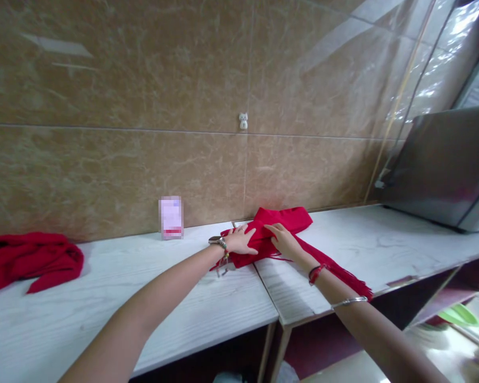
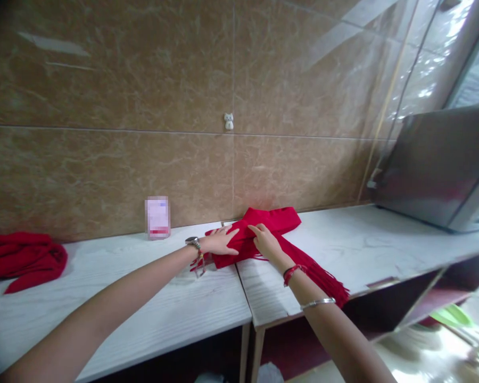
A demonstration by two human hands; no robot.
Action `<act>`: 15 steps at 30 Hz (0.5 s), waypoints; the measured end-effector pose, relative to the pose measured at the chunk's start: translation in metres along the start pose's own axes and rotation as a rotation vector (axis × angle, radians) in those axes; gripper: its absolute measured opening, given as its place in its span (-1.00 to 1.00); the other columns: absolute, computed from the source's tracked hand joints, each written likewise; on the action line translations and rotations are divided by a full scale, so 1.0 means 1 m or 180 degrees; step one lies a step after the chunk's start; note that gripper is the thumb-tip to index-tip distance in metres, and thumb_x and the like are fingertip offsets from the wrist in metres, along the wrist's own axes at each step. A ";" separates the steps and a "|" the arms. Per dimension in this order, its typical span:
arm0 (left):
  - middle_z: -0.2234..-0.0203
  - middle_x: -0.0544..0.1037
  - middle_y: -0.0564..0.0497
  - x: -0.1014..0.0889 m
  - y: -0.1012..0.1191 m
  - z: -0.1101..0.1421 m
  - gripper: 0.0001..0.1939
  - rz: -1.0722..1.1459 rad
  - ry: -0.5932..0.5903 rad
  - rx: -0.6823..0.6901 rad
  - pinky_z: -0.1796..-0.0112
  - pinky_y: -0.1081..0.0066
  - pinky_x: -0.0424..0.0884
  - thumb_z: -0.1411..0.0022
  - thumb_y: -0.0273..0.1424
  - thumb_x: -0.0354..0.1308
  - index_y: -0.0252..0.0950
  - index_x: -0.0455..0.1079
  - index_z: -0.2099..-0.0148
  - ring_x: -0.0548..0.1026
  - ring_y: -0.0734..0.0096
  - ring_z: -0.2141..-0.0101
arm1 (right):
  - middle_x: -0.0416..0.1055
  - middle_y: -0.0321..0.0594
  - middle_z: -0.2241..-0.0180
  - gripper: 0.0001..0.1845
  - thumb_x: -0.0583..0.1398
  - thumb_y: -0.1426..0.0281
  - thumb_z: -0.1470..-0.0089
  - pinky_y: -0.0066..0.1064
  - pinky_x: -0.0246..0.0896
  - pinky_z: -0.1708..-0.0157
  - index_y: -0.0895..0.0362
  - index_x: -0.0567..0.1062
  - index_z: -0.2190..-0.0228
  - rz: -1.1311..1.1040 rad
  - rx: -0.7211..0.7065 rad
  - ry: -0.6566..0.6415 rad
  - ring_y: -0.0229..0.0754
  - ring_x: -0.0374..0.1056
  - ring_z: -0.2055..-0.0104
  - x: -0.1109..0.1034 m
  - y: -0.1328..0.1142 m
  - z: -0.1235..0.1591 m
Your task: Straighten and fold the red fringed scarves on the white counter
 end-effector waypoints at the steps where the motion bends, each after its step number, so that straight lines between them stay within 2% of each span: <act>1: -0.24 -0.19 -0.27 0.004 0.001 0.005 -0.12 -0.0256 0.0039 0.0034 -0.09 0.05 -0.11 -0.04 -0.06 0.10 -0.29 -0.20 -0.28 -0.18 0.00 -0.21 | 0.30 -0.03 0.00 -0.43 -0.01 0.62 0.06 -0.34 0.20 0.05 0.18 0.30 -0.04 0.0024 -0.0087 0.0013 -0.12 0.28 0.02 0.001 0.000 0.000; 4: -0.24 -0.20 -0.29 0.002 0.000 0.017 -0.18 -0.0455 0.0356 -0.0035 -0.10 0.10 -0.08 -0.14 -0.06 -0.02 -0.37 -0.24 -0.28 -0.18 0.02 -0.21 | 0.26 -0.03 -0.05 -0.48 -0.05 0.60 0.00 -0.30 0.17 0.00 0.18 0.31 -0.02 0.0063 -0.0416 -0.0069 -0.11 0.23 -0.04 0.005 -0.005 -0.005; 6: -0.23 -0.20 -0.32 -0.001 -0.005 0.021 -0.14 -0.0496 0.0473 -0.0213 -0.08 0.06 -0.06 -0.12 0.00 -0.04 -0.41 -0.24 -0.28 -0.19 -0.04 -0.20 | 0.28 -0.03 -0.03 -0.50 -0.07 0.59 -0.04 -0.28 0.14 -0.04 0.20 0.32 -0.02 0.0078 -0.0654 -0.0175 -0.11 0.19 -0.08 0.010 -0.008 -0.007; 10: -0.23 -0.18 -0.33 0.010 -0.008 0.024 -0.10 -0.0746 0.0372 -0.0286 -0.04 -0.01 0.00 -0.06 -0.04 0.05 -0.40 -0.22 -0.28 -0.14 -0.16 -0.18 | 0.24 -0.05 -0.07 -0.50 -0.09 0.60 -0.04 -0.29 0.09 -0.09 0.22 0.30 -0.02 0.0086 -0.0950 -0.0245 -0.13 0.07 -0.15 0.022 -0.010 -0.004; 15: -0.20 -0.07 -0.35 0.021 -0.008 0.033 -0.26 -0.1048 0.0391 -0.0191 0.01 0.01 0.11 -0.15 -0.18 -0.03 -0.43 -0.15 -0.26 0.00 -0.13 -0.15 | 0.21 0.00 -0.08 -0.50 -0.13 0.59 -0.07 -0.29 0.15 -0.06 0.25 0.28 -0.04 -0.0121 -0.1029 -0.0151 -0.14 0.15 -0.11 0.029 -0.016 0.005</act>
Point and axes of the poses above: each hand's wrist, its own z-axis away from the middle knuckle, its own x-axis out of the palm, y = z × x, the point moved 9 cm from there along -z, towards the middle knuckle
